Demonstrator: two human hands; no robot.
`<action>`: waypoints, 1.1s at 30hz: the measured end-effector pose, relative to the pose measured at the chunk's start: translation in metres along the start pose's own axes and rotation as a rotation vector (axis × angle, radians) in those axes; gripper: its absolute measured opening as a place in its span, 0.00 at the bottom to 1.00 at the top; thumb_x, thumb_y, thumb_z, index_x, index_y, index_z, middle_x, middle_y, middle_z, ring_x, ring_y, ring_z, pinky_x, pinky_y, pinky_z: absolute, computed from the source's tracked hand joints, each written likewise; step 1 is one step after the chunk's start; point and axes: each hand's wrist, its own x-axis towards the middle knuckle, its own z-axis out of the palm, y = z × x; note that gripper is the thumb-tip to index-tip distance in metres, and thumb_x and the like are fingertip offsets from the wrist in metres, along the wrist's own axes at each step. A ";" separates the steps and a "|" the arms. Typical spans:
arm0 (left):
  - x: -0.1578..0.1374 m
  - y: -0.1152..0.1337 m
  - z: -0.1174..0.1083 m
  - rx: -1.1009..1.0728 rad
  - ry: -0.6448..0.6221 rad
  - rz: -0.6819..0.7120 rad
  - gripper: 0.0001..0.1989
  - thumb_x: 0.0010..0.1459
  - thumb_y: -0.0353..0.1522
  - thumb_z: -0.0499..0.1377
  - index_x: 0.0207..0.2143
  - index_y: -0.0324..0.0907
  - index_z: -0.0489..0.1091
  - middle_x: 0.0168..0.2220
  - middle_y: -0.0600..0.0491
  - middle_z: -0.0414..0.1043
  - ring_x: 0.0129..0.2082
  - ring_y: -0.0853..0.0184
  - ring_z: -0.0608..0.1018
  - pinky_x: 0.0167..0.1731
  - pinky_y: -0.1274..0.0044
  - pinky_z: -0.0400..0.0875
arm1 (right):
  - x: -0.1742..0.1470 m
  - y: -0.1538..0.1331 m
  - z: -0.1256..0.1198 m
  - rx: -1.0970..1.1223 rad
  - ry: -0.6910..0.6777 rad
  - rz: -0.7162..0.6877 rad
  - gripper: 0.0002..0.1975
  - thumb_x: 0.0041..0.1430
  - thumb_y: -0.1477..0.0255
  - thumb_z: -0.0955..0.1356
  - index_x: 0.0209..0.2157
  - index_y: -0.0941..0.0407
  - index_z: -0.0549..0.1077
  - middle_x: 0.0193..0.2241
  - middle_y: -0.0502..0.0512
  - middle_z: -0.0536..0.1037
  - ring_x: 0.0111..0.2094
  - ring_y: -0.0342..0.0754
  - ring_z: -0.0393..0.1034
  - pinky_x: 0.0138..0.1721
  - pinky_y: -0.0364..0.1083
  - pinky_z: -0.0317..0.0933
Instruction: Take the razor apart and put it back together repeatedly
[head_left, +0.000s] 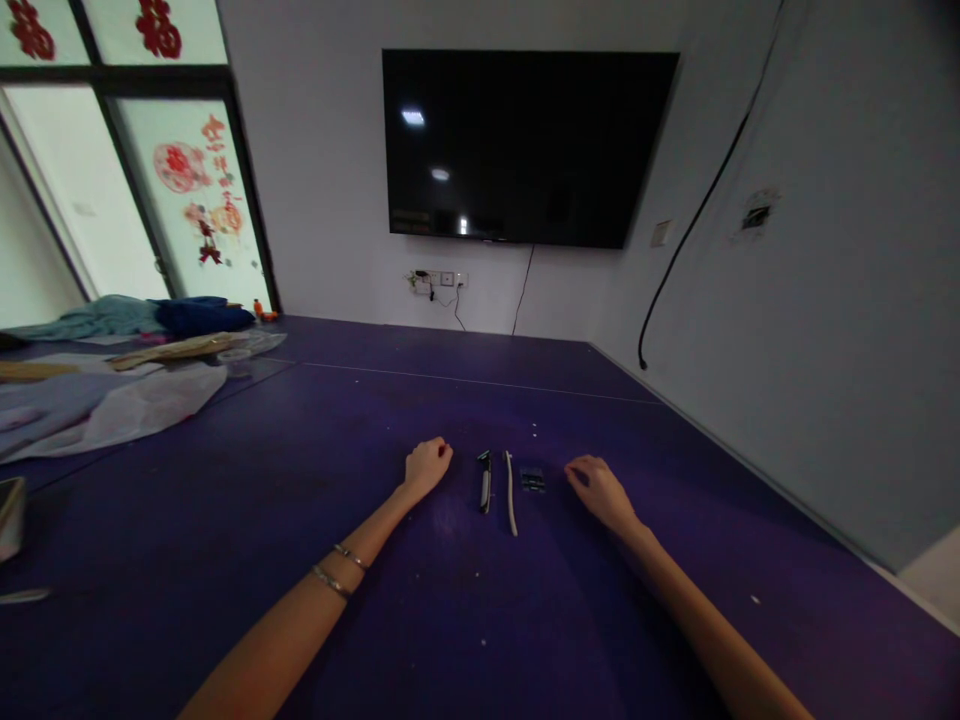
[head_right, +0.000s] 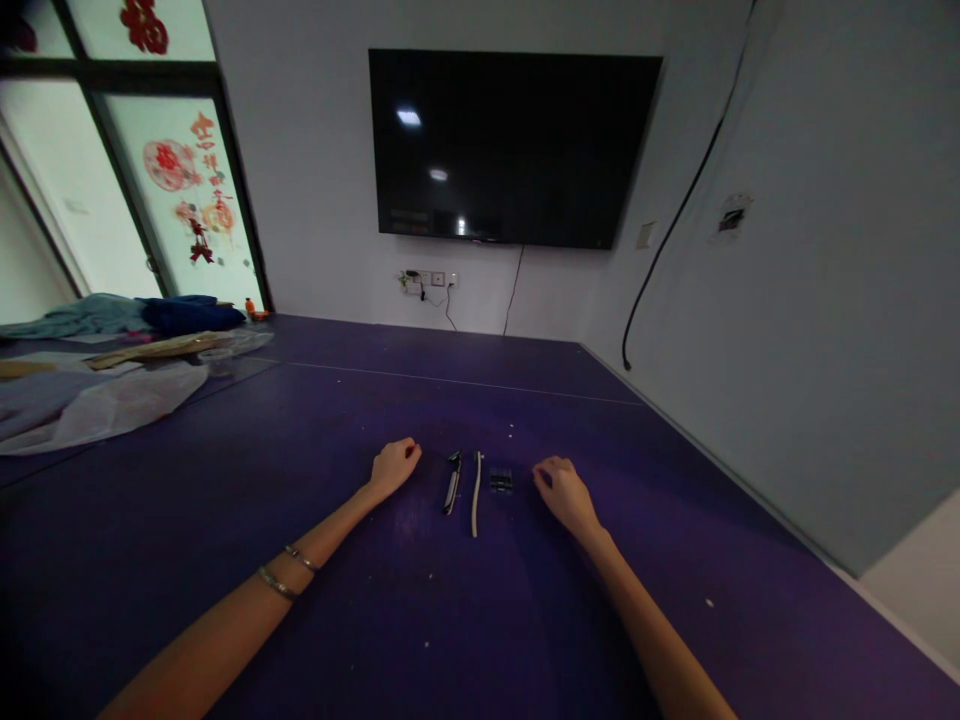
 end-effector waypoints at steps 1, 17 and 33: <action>0.002 -0.004 0.000 -0.002 0.005 -0.015 0.17 0.61 0.37 0.42 0.36 0.43 0.69 0.36 0.49 0.74 0.37 0.63 0.75 0.31 0.77 0.65 | -0.002 -0.006 -0.002 -0.022 0.019 0.028 0.13 0.57 0.67 0.59 0.34 0.55 0.74 0.36 0.58 0.75 0.40 0.52 0.67 0.44 0.49 0.61; 0.021 -0.059 0.004 0.236 0.063 0.002 0.22 0.59 0.38 0.43 0.51 0.38 0.63 0.54 0.40 0.61 0.56 0.47 0.59 0.50 0.57 0.54 | -0.017 0.030 0.011 -0.067 -0.082 0.008 0.20 0.59 0.68 0.58 0.48 0.61 0.70 0.52 0.63 0.68 0.55 0.55 0.59 0.55 0.54 0.52; 0.022 -0.063 0.007 0.242 0.052 0.012 0.23 0.59 0.38 0.42 0.52 0.39 0.62 0.56 0.41 0.58 0.57 0.48 0.57 0.51 0.58 0.54 | -0.017 0.027 0.012 -0.082 -0.084 0.004 0.21 0.59 0.69 0.57 0.50 0.61 0.69 0.52 0.63 0.67 0.55 0.54 0.58 0.55 0.54 0.53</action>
